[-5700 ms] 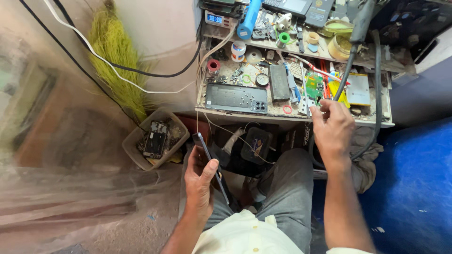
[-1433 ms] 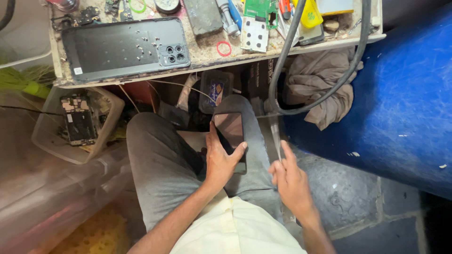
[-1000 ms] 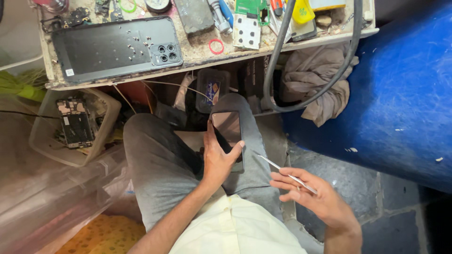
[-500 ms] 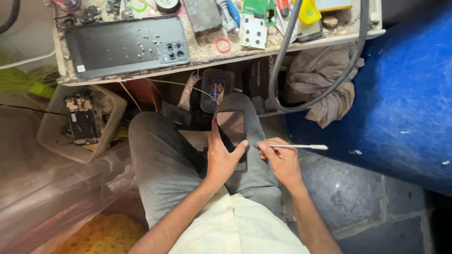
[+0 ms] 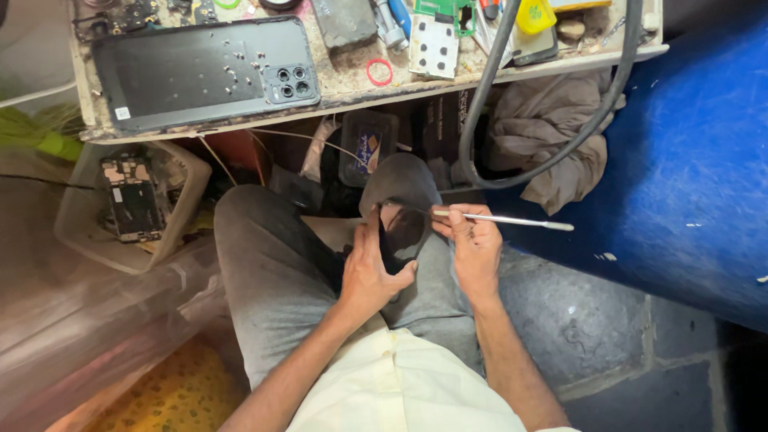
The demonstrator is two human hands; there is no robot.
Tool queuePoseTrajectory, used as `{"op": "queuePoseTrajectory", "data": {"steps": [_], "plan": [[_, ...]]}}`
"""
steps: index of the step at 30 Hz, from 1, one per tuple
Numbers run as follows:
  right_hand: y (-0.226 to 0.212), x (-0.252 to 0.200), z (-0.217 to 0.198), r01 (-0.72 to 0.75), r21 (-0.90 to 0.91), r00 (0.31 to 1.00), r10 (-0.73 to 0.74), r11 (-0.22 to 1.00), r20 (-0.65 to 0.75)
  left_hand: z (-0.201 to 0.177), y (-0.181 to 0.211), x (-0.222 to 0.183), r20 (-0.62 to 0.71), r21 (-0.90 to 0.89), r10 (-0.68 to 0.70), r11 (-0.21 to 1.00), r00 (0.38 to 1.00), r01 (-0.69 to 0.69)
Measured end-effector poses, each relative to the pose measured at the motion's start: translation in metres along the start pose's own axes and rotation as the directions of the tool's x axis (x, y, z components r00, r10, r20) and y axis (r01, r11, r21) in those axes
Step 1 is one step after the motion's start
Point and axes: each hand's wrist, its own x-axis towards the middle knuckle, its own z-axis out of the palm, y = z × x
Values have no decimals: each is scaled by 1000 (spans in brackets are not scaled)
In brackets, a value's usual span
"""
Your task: The person uses a plastic spudger to pry open the back cover of a smartphone, then removes the battery and places the cover on the table. The person continues to manipulate the phone's internal components and connect a charging cable.
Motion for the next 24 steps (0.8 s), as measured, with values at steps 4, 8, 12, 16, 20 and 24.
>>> {"op": "queuePoseTrajectory", "data": {"steps": [4, 8, 12, 16, 20, 24], "plan": [[-1, -3, -2, -21, -25, 1000, 20, 999, -14, -2, 0, 1, 39, -4, -16, 1000, 999, 16], [-4, -5, -2, -29, -39, 1000, 28, 999, -8, -5, -1, 1, 46, 4, 9, 1000, 999, -9], [-5, -7, -3, -26, -25, 1000, 27, 999, 2, -6, 0, 0, 54, 8, 12, 1000, 998, -13], [-5, -8, -2, 14, -69, 1000, -15, 998, -8, -6, 0, 0, 48, 13, 24, 1000, 999, -25], [-12, -9, 0, 61, -199, 998, -61, 978, 8, -7, 1, 1, 52, 32, 31, 999, 998, -33], [-24, -6, 5, 114, -357, 993, -110, 927, 33, -10, 2, 2, 45, 63, 56, 996, 997, -59]]}}
